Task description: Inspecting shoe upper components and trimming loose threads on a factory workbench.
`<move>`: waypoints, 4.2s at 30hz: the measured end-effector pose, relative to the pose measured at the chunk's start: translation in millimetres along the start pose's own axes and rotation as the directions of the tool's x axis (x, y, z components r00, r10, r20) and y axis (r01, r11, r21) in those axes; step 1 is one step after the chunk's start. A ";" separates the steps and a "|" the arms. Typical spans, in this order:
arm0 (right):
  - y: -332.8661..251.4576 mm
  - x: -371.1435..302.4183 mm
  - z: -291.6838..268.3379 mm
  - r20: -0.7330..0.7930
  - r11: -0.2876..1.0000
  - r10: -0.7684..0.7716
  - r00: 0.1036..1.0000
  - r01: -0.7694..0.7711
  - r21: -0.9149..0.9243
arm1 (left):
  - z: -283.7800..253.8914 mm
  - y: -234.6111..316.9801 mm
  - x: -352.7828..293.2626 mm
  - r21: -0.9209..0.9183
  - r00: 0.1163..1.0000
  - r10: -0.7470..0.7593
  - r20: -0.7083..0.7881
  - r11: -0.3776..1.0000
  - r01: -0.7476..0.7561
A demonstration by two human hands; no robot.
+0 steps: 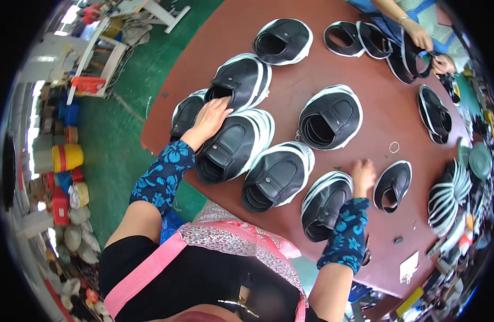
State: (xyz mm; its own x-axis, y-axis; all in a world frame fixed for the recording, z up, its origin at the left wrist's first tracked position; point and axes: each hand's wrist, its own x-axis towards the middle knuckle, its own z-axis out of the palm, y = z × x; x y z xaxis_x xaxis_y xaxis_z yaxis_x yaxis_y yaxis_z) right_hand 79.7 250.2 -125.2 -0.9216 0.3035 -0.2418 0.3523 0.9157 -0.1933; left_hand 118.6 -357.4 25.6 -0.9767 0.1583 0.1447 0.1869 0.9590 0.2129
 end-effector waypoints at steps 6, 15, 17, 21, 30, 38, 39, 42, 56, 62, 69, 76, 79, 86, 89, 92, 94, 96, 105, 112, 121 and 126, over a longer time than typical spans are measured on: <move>-154.3 -84.9 94.2 -0.213 0.970 0.236 0.948 -0.243 -0.007 | -74.9 -59.5 9.0 -0.576 0.872 -0.488 0.044 0.700 0.421; -172.3 -91.9 99.9 -0.394 0.948 0.240 0.887 -0.301 -0.100 | -73.3 -196.6 92.9 -0.421 0.981 -0.102 -0.163 0.907 0.025; -170.6 -92.1 102.4 -0.396 0.946 0.261 0.880 -0.315 -0.076 | -44.8 -198.7 124.4 -0.359 0.985 -0.112 -0.132 0.932 0.058; -168.9 -92.8 103.3 -0.475 0.961 0.236 0.848 -0.277 -0.018 | -0.3 -198.6 161.6 -0.187 0.988 0.077 -0.132 0.977 -0.101; -170.4 -98.9 94.1 -0.401 0.940 0.317 0.859 -0.341 0.014 | -23.2 -66.5 61.1 -0.644 0.966 -0.211 0.148 0.721 0.256; -178.7 -95.9 89.2 -0.373 0.931 0.355 0.857 -0.362 0.054 | -8.2 -36.2 76.7 -0.790 0.642 -0.489 0.591 -0.191 0.582; -176.6 -95.8 88.2 -0.357 0.926 0.365 0.860 -0.375 0.043 | -11.4 -29.8 73.8 -0.793 0.672 -0.479 0.565 -0.090 0.603; -176.8 -94.4 91.9 -0.393 0.906 0.424 0.816 -0.384 0.182 | -18.9 -15.7 67.7 -0.794 0.712 -0.434 0.552 -0.011 0.608; -184.3 -97.5 87.4 -0.379 0.859 0.510 0.772 -0.443 0.255 | -93.2 -52.7 71.0 -0.867 0.713 -0.556 0.428 -0.030 0.497; -180.8 -93.7 91.7 -0.395 0.885 0.466 0.792 -0.425 0.192 | -40.6 -196.7 154.7 -0.861 0.804 -0.529 0.271 0.241 0.449; -170.8 -93.7 95.8 -0.410 0.886 0.461 0.787 -0.432 0.168 | 4.5 -177.7 223.4 -0.914 0.878 -0.457 0.139 0.282 0.292; -179.5 -90.8 96.3 -0.435 0.907 0.411 0.801 -0.407 0.108 | -6.2 -69.8 83.0 -0.643 0.631 -0.283 0.722 0.061 0.763; -182.4 -91.8 93.3 -0.396 0.874 0.486 0.780 -0.449 0.187 | 5.2 -32.8 78.6 -0.696 0.711 -0.341 0.615 0.189 0.693; -176.2 -89.9 94.6 -0.407 0.895 0.434 0.804 -0.437 0.093 | 31.1 -18.1 75.6 -0.821 0.681 -0.458 0.571 -0.317 0.475; -180.7 -90.3 92.4 -0.397 0.880 0.473 0.787 -0.441 0.176 | 36.4 -10.6 72.0 -0.886 0.730 -0.503 0.462 -0.305 0.350; -184.5 -90.6 91.1 -0.387 0.874 0.485 0.784 -0.454 0.174 | 40.2 -13.8 69.4 -0.907 0.758 -0.499 0.420 -0.269 0.325; -181.3 -89.9 91.7 -0.394 0.880 0.475 0.787 -0.423 0.217 | 36.9 -13.7 68.5 -0.912 0.763 -0.501 0.408 -0.247 0.326; -181.4 -91.6 95.1 -0.402 0.891 0.454 0.795 -0.411 0.192 | 25.6 -15.3 62.3 -0.918 0.770 -0.499 0.397 -0.233 0.322; -171.6 -92.6 95.7 -0.407 0.869 0.494 0.768 -0.446 0.213 | -105.4 -124.0 120.2 -0.913 0.800 -0.534 0.274 0.117 0.391; -171.5 -91.7 94.6 -0.405 0.898 0.435 0.805 -0.421 0.128 | -20.7 -188.3 225.6 -0.870 0.808 -0.492 0.324 0.180 0.459; -180.7 -92.8 91.0 -0.426 0.868 0.494 0.758 -0.406 0.286 | 11.4 -71.9 90.1 -0.614 0.516 -0.340 0.786 -0.340 0.712; -185.4 -95.5 90.4 -0.409 0.855 0.515 0.754 -0.417 0.308 | -2.2 -63.6 76.2 -0.742 0.577 -0.488 0.655 -0.271 0.613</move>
State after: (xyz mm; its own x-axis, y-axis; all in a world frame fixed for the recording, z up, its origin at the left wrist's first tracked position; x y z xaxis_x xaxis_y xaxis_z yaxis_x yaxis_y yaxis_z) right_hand 117.2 27.6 -152.2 -0.5799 0.8076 0.1070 0.7358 0.5756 -0.3569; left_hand 32.5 -406.9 25.2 -0.7237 -0.2231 -0.6531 -0.5713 -0.3373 0.7483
